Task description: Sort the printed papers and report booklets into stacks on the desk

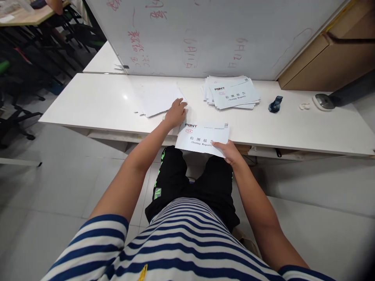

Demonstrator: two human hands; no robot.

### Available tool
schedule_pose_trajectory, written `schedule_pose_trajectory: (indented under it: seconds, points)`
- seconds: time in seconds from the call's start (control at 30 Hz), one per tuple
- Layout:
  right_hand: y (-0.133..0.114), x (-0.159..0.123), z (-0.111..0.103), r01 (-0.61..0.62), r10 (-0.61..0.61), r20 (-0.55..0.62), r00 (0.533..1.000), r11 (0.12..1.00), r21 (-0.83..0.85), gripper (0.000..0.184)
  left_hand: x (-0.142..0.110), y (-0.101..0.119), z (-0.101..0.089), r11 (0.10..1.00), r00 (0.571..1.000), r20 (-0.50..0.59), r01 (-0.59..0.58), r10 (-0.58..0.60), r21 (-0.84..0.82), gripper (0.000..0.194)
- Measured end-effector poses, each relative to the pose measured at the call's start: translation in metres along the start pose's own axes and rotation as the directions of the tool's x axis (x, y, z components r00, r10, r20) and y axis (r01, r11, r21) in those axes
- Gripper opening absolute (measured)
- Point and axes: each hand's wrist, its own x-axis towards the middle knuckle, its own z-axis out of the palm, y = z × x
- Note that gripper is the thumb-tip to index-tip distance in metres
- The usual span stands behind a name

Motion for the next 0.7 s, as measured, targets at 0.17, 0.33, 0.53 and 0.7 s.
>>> schedule_pose_trajectory:
  seconds: [0.17, 0.33, 0.53, 0.7]
  points:
    - [0.003, 0.002, -0.001, 0.01, -0.011, -0.027, 1.0, 1.0, -0.01, 0.047, 0.003, -0.001, 0.01, 0.996, 0.996, -0.027, -0.088, 0.089, 0.032, 0.042]
    - [0.005, 0.002, -0.001, -0.015, 0.014, -0.046, 0.999, 1.0, -0.014, 0.048, 0.005, 0.0, 0.013, 0.997, 0.997, -0.018, -0.07, 0.07, 0.038, 0.041]
    - [0.004, -0.002, 0.003, 0.033, -0.033, -0.024, 0.999, 0.999, -0.009, 0.047, 0.003, 0.003, 0.002, 0.996, 0.997, -0.069, -0.027, 0.033, 0.082, 0.025]
    - [-0.007, -0.025, -0.01, 0.017, -0.019, -0.048, 0.999, 0.999, -0.045, 0.046, -0.012, 0.024, -0.026, 0.999, 0.942, -0.335, -0.031, 0.023, -0.017, 0.037]
